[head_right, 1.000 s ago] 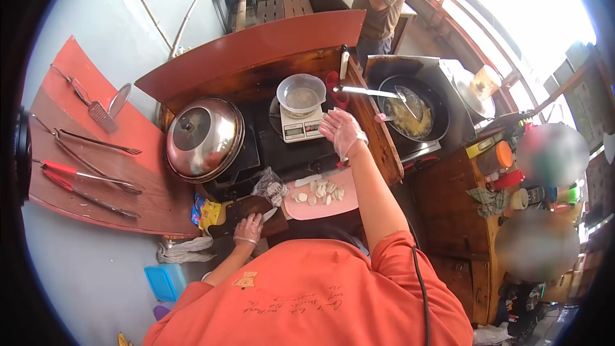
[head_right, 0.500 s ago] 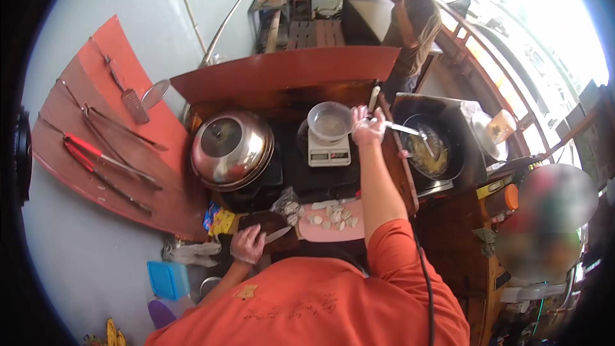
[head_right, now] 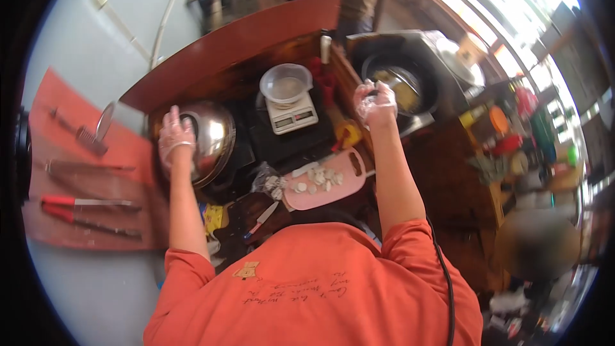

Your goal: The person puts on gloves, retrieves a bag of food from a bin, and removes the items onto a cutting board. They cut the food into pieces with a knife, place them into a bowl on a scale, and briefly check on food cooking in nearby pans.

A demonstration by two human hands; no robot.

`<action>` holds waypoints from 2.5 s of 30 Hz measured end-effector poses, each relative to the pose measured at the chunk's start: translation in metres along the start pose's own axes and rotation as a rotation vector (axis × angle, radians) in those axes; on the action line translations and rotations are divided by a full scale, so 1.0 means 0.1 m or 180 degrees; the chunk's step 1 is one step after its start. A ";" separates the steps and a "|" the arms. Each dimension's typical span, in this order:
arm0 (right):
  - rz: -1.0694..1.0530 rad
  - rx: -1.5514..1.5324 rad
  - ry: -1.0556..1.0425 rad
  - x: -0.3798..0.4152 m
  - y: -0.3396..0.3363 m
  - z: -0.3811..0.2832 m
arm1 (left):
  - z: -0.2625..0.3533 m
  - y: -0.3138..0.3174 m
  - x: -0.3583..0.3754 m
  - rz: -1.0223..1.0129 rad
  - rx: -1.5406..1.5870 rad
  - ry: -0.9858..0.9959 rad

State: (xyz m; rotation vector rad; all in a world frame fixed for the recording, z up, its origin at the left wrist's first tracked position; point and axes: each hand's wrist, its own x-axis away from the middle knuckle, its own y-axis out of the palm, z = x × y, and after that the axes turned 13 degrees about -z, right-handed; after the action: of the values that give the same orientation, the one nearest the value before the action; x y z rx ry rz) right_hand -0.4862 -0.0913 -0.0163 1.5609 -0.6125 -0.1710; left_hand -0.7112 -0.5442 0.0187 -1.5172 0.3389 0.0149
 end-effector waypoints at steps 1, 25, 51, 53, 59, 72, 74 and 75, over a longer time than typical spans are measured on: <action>0.0181 0.0017 -0.0035 0.11 -0.02 -0.12 | -0.01 0.09 -0.13 -0.0044 -0.0131 0.0014; -0.0196 0.1404 0.0152 1.80 -0.50 -1.09 | -0.39 0.20 -1.10 -0.2282 -0.0356 -0.0427; -0.0016 0.2790 0.0646 1.85 -1.43 -2.18 | 2.25 -1.65 -0.27 -0.0570 0.0794 0.1561; 0.0179 0.2916 0.0687 1.78 -1.54 -2.31 | 2.78 -1.69 -0.21 -0.0577 0.1081 0.1983; 0.0687 0.3323 0.0828 1.85 -1.60 -2.60 | 4.45 -1.47 -0.17 -0.0943 0.0823 0.2967; 0.0773 0.2406 0.0500 1.72 -1.92 -2.96 | 7.14 0.00 0.43 -0.1798 0.0173 0.2543; 0.0760 0.2198 0.0271 1.76 -1.92 -2.96 | 7.30 0.28 0.39 -0.1768 0.0202 0.2588; 0.0668 0.2200 0.0237 1.74 -2.04 -2.99 | 7.37 0.47 0.33 -0.1798 0.0084 0.2599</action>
State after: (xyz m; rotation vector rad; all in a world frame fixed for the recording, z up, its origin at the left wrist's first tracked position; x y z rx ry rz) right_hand -0.1442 0.0818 -0.1368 2.1345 -0.8222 0.2884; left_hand -0.5363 0.1729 -0.0229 -1.4902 0.5339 -1.0700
